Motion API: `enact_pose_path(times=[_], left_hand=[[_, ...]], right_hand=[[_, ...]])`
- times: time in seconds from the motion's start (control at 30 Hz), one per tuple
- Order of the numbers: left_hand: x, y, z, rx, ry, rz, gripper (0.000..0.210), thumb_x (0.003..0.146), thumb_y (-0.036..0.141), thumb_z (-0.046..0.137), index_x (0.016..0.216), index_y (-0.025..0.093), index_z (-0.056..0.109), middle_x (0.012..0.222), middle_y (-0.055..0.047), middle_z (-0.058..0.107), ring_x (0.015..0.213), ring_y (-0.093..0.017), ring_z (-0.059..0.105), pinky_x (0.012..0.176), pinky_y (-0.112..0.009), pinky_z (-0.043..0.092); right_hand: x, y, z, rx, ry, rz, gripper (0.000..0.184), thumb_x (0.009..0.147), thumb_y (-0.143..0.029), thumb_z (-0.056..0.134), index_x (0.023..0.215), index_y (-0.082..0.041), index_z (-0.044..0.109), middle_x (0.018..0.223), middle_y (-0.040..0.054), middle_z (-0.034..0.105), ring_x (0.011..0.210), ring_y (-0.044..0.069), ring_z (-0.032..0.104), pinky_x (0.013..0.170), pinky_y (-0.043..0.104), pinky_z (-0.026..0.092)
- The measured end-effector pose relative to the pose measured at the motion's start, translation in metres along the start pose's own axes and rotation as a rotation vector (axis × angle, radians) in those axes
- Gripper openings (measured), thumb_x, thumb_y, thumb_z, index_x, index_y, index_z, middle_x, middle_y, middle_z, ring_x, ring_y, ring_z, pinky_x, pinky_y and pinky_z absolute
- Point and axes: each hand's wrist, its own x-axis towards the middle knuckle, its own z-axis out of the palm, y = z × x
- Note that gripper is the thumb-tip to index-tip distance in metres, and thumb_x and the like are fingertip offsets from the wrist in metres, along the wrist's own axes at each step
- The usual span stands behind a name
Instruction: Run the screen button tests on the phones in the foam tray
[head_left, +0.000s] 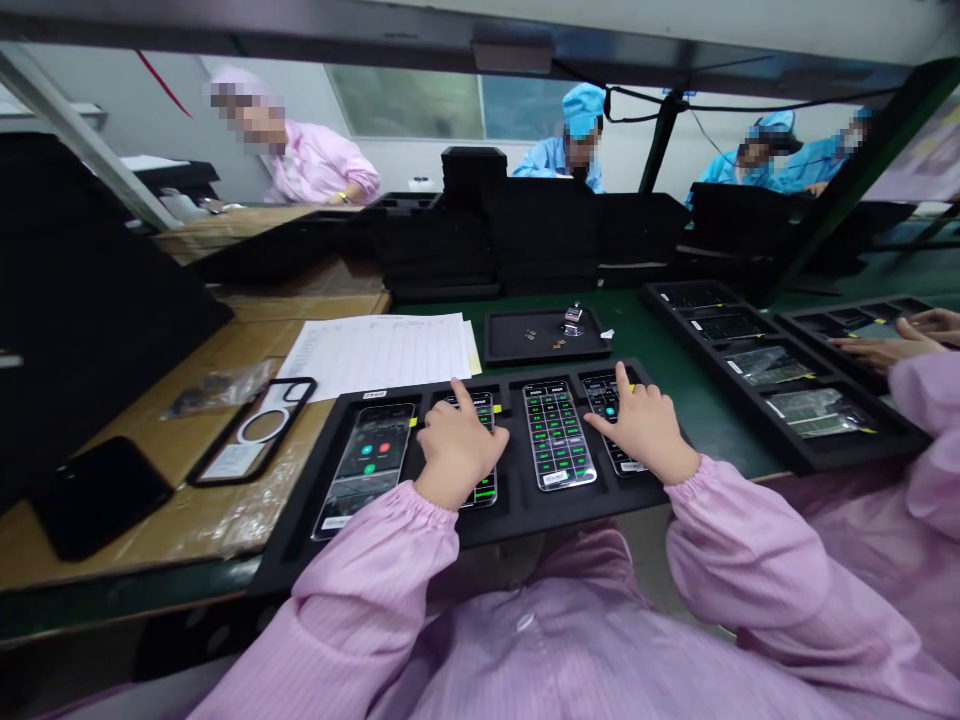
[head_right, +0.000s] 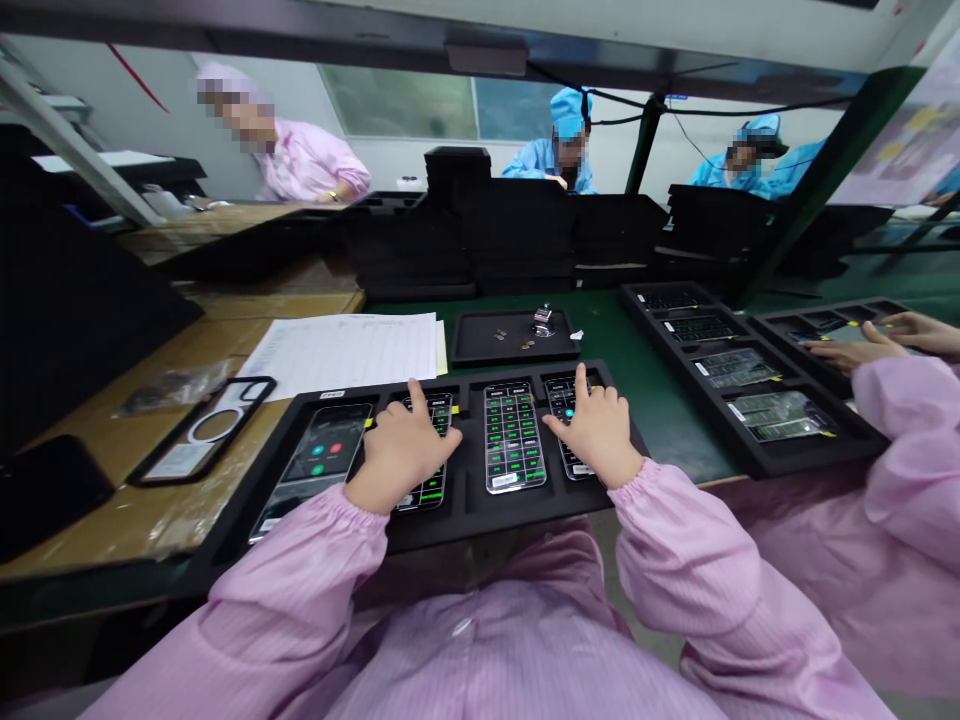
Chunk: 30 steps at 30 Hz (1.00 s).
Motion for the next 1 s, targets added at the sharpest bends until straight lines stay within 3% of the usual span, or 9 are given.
enact_pose_path(times=[0.37, 0.47, 0.53, 0.6, 0.73, 0.9, 1.0], left_hand=[[0.003, -0.004, 0.007, -0.02, 0.062, 0.014, 0.088, 0.09, 0.049, 0.041, 0.155, -0.002, 0.011, 0.124, -0.027, 0.054, 0.113, -0.036, 0.056, 0.081, -0.038, 0.049], [0.004, -0.005, 0.009, -0.022, 0.073, 0.02, 0.088, 0.09, 0.049, 0.041, 0.155, -0.002, 0.012, 0.124, -0.027, 0.054, 0.113, -0.036, 0.056, 0.081, -0.039, 0.049], [0.005, -0.006, 0.01, -0.025, 0.08, 0.023, 0.088, 0.09, 0.049, 0.041, 0.155, -0.002, 0.013, 0.123, -0.027, 0.054, 0.112, -0.036, 0.056, 0.081, -0.039, 0.049], [0.004, -0.006, 0.01, -0.029, 0.09, 0.022, 0.087, 0.089, 0.049, 0.041, 0.155, -0.002, 0.013, 0.123, -0.027, 0.055, 0.111, -0.036, 0.057, 0.08, -0.039, 0.049], [0.002, -0.005, 0.011, -0.035, 0.108, 0.027, 0.085, 0.089, 0.047, 0.039, 0.154, -0.002, 0.015, 0.122, -0.027, 0.055, 0.109, -0.036, 0.057, 0.078, -0.039, 0.05], [0.002, -0.004, 0.007, -0.096, 0.079, 0.038, 0.086, 0.089, 0.043, 0.041, 0.154, -0.005, 0.012, 0.126, -0.03, 0.052, 0.112, -0.039, 0.053, 0.082, -0.043, 0.048], [-0.011, -0.007, 0.001, -0.191, 0.061, 0.053, 0.085, 0.088, 0.037, 0.042, 0.152, -0.009, 0.011, 0.127, -0.034, 0.049, 0.114, -0.043, 0.051, 0.085, -0.048, 0.046]], right_hand=[[-0.008, 0.006, -0.012, 0.058, 0.034, -0.011, 0.098, 0.094, -0.066, 0.057, 0.155, 0.002, 0.022, 0.103, 0.0197, 0.064, 0.097, 0.033, 0.06, 0.081, 0.041, 0.046], [-0.026, 0.022, -0.012, 0.179, 0.219, -0.064, 0.077, 0.101, -0.058, 0.048, 0.151, -0.001, 0.035, 0.108, 0.0202, 0.064, 0.098, 0.032, 0.061, 0.082, 0.042, 0.048], [-0.042, 0.031, -0.005, 0.293, 0.43, -0.129, 0.061, 0.105, -0.055, 0.037, 0.14, -0.007, 0.053, 0.123, 0.0208, 0.06, 0.113, 0.033, 0.056, 0.09, 0.044, 0.048], [-0.056, 0.035, 0.007, 0.368, 0.547, -0.187, 0.058, 0.106, -0.054, 0.029, 0.123, -0.013, 0.067, 0.135, 0.0198, 0.053, 0.128, 0.035, 0.047, 0.098, 0.049, 0.045], [-0.071, 0.034, 0.022, 0.427, 0.498, -0.203, 0.06, 0.106, -0.052, 0.029, 0.103, -0.013, 0.074, 0.142, 0.0202, 0.048, 0.139, 0.036, 0.035, 0.107, 0.055, 0.039], [-0.068, 0.041, 0.01, 0.574, 0.612, -0.085, 0.049, 0.104, -0.048, 0.033, 0.118, -0.013, 0.065, 0.143, 0.0178, 0.048, 0.138, 0.03, 0.038, 0.114, 0.051, 0.035], [-0.062, 0.042, 0.005, 0.54, 0.546, -0.095, 0.051, 0.104, -0.045, 0.028, 0.12, -0.011, 0.063, 0.14, 0.0226, 0.049, 0.135, 0.033, 0.041, 0.113, 0.051, 0.037]])
